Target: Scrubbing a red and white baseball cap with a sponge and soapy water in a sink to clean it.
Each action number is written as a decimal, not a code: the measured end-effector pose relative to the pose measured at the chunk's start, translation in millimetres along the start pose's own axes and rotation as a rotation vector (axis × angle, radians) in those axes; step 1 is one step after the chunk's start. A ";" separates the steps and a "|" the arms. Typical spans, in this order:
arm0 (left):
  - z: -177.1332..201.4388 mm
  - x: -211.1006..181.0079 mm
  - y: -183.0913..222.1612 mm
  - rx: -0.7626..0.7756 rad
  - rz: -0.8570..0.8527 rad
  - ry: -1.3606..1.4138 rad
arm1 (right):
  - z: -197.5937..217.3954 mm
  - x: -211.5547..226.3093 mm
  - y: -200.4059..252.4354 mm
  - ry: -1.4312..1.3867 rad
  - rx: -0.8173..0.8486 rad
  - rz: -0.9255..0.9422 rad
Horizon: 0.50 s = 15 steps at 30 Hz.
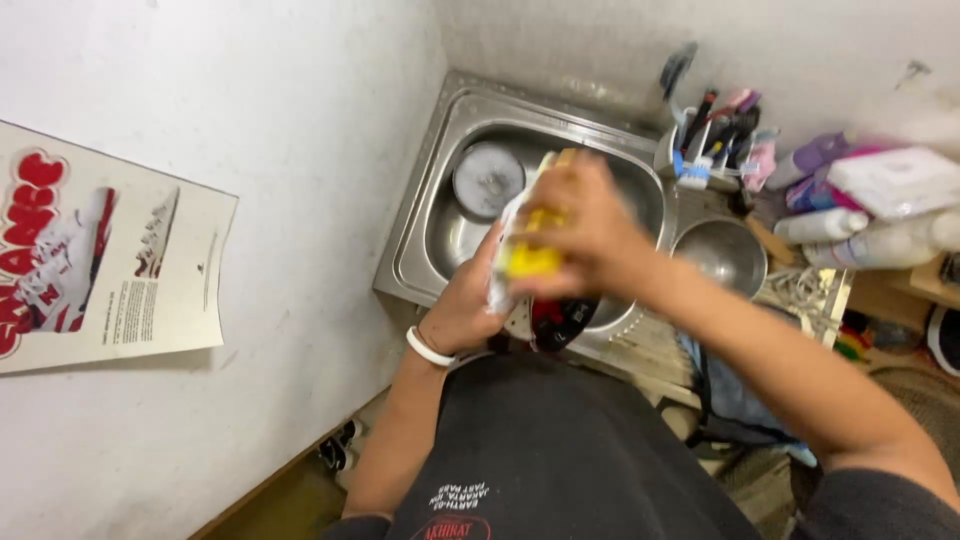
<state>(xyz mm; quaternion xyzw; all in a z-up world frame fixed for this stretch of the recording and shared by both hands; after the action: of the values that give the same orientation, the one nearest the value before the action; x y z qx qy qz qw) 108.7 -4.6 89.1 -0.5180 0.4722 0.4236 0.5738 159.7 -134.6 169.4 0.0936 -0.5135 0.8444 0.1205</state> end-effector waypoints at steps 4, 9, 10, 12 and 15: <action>0.7 3.7 8.4 -0.001 -0.004 -0.126 | -11.4 -18.2 20.6 -0.085 0.051 -0.070; 4.6 3.5 14.8 0.029 0.014 -0.175 | -17.5 38.4 11.7 -0.051 0.073 0.021; 5.4 2.6 8.4 0.036 0.026 -0.177 | -16.0 2.6 17.2 -0.053 0.067 0.008; 3.8 -0.7 -4.2 -0.026 0.003 -0.143 | -3.1 -72.1 34.0 0.017 -0.006 -0.059; -0.8 -17.7 -7.6 -0.004 -0.108 -0.105 | -10.5 12.1 5.6 0.002 0.066 0.022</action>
<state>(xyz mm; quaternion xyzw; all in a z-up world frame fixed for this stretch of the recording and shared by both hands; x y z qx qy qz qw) 112.6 -6.1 107.9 -0.5209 0.4121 0.4196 0.6187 146.1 -126.4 163.3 0.0909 -0.4863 0.8622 0.1088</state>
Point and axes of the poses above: each hand's wrist, its own y-axis away from the middle knuckle, its own z-axis out of the back of the hand, x = y × z, the point moved 7 cm from there along -y, towards the middle knuckle, and after that the axes turned 13 degrees about -x, right-handed, at the moved point
